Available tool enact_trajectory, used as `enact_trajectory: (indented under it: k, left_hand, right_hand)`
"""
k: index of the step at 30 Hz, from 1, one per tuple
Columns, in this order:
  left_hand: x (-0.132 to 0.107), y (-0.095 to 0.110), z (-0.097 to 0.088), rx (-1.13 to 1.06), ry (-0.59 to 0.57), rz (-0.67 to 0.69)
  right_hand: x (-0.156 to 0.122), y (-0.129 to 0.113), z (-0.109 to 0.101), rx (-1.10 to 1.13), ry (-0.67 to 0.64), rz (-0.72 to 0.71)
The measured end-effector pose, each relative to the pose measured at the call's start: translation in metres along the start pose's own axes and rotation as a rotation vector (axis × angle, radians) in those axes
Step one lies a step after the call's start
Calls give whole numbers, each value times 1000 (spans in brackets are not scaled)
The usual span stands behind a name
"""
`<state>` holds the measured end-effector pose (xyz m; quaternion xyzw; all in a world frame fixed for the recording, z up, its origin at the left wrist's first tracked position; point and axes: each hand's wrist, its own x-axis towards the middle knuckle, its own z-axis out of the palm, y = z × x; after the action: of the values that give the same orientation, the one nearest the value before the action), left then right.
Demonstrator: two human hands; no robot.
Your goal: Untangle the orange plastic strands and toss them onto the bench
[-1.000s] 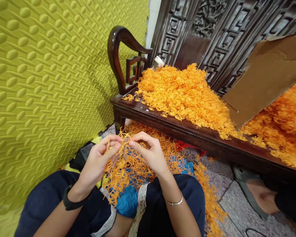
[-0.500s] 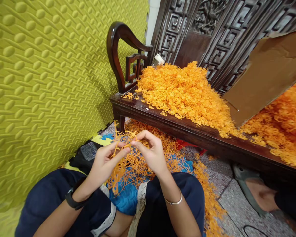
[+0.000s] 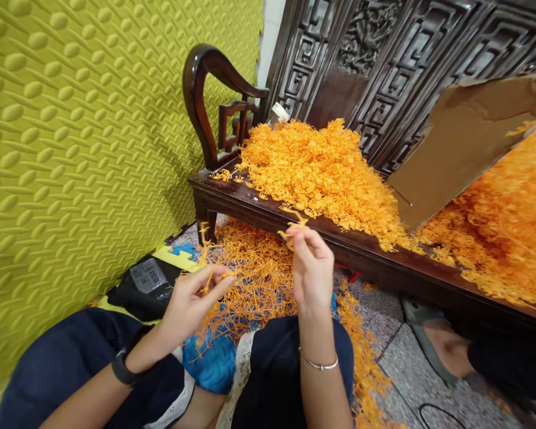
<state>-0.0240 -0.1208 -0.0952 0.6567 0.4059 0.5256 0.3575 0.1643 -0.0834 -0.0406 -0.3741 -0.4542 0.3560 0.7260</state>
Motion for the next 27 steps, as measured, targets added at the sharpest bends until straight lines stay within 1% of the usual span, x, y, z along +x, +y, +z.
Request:
enact_trajectory:
  k: [3, 5, 8, 11, 13, 14, 15, 16, 17, 18, 19, 20, 21, 22, 23, 24, 25, 26, 27]
  left_hand:
    - [10, -4, -2, -63, 41, -84]
    - [15, -4, -4, -111, 58, -122]
    - [17, -3, -8, -204, 69, -152]
    - [12, -2, -10, -269, 59, -158]
    - [12, 3, -11, -262, 96, -143]
    - [18, 8, -12, -239, 137, -113]
    - [29, 14, -12, -203, 190, -60]
    - [47, 21, -12, -158, 250, 12]
    - [72, 30, -12, -86, 292, 112]
    - [102, 40, -11, -15, 331, 221]
    - [135, 50, -9, 71, 335, 305]
    - [169, 59, -7, 169, 314, 340]
    - [199, 67, -4, 268, 247, 338]
    - [223, 74, -2, 349, 194, 321]
    - [239, 78, 1, 412, 156, 300]
    - [244, 81, 3, 450, 153, 298]
    - [239, 81, 4, 466, 184, 310]
    - [226, 79, 4, 470, 208, 331]
    - [205, 76, 4, 470, 220, 357]
  right_hand:
    - [-10, 4, 2, 28, -89, 181]
    - [-14, 8, 5, 49, -105, 245]
    - [-15, 10, 7, 49, -123, 273]
    - [-13, 7, 5, 47, -129, 278]
    - [-11, 3, 0, 56, -87, 251]
    - [-10, 1, -2, 63, -57, 225]
    - [-8, -2, -5, 74, -28, 196]
    - [-7, -5, -7, 89, -7, 172]
    - [-6, -8, -10, 106, 1, 155]
    - [-5, -11, -12, 123, -6, 147]
    - [-4, -13, -14, 139, -24, 146]
    - [-4, -15, -16, 154, -44, 149]
    - [-4, -17, -17, 166, -62, 154]
    - [-4, -18, -19, 174, -70, 156]
    - [-4, -19, -20, 178, -69, 157]
    - [-4, -19, -21, 181, -61, 158]
    - [-3, -19, -22, 185, -49, 154]
    - [-3, -19, -24, 189, -36, 148]
    - [-2, -18, -24, 196, -21, 140]
